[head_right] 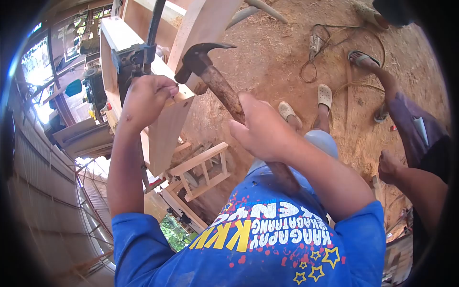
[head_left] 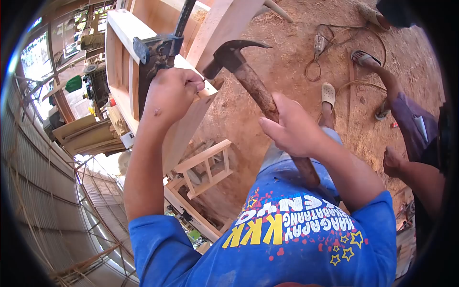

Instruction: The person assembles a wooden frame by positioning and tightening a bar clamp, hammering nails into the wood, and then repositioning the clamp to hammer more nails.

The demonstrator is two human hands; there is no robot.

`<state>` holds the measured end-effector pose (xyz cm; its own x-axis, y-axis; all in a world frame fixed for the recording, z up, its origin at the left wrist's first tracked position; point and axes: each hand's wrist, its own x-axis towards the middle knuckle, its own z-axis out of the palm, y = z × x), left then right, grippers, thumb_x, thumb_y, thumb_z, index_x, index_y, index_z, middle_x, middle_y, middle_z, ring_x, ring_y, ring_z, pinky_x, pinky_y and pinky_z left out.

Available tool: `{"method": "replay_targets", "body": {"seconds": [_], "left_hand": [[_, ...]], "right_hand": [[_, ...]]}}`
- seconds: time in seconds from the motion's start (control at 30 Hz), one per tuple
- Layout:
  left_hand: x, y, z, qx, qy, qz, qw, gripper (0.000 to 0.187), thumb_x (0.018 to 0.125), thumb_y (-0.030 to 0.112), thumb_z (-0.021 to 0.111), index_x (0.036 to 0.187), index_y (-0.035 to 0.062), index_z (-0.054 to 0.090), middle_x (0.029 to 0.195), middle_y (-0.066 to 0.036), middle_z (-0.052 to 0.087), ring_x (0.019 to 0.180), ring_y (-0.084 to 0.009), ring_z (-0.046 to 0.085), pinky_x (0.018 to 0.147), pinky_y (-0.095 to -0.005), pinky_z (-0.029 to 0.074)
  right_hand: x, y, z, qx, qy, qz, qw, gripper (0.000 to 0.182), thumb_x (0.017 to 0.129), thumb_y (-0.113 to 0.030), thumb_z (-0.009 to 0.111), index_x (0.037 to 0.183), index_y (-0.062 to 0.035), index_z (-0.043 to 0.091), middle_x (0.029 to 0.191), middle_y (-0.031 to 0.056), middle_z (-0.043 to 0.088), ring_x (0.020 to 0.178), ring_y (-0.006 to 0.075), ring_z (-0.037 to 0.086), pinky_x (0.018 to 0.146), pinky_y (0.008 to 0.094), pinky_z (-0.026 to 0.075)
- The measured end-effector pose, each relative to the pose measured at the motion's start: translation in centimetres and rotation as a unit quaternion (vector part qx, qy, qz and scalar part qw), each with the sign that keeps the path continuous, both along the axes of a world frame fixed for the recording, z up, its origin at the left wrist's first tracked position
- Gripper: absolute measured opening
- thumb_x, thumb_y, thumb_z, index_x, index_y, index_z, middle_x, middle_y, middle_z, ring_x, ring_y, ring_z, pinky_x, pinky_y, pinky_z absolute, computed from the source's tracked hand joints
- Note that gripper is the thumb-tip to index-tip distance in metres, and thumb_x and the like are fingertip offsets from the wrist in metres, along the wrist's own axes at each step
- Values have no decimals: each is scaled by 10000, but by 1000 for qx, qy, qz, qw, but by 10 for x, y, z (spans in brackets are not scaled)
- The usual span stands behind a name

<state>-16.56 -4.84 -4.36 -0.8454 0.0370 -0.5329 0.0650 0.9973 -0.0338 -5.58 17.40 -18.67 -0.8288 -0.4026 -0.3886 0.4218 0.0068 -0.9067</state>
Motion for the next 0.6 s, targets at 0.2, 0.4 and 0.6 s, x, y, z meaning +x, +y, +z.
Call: {"method": "replay_targets", "body": {"seconds": [0.2, 0.4, 0.6], "left_hand": [[69, -41, 17, 217, 321, 47, 920, 430, 874, 213, 817, 1212, -26, 701, 1189, -201, 709, 1039, -286, 712, 913, -389, 551], [110, -95, -8, 7, 228, -45, 973, 674, 758, 389, 930, 1190, -30, 627, 1059, -233, 718, 917, -354, 735, 781, -418, 590], [102, -94, -42, 81, 257, 36, 962, 662, 697, 401, 956, 1055, -37, 611, 796, -216, 711, 745, -422, 734, 664, -464, 581]], "right_hand": [[-34, 58, 24, -213, 14, -338, 916, 193, 1014, -198, 655, 991, -39, 547, 657, 19, 581, 514, 100, 576, 468, 266, 480], [4, -3, 3, 3, 8, -131, 991, 302, 1026, -319, 646, 1045, -29, 563, 787, 76, 653, 518, 160, 600, 525, 311, 516], [-9, 37, 31, -30, -171, -244, 954, 261, 1003, -236, 673, 1079, -29, 534, 771, 41, 604, 492, 107, 554, 458, 275, 472]]}}
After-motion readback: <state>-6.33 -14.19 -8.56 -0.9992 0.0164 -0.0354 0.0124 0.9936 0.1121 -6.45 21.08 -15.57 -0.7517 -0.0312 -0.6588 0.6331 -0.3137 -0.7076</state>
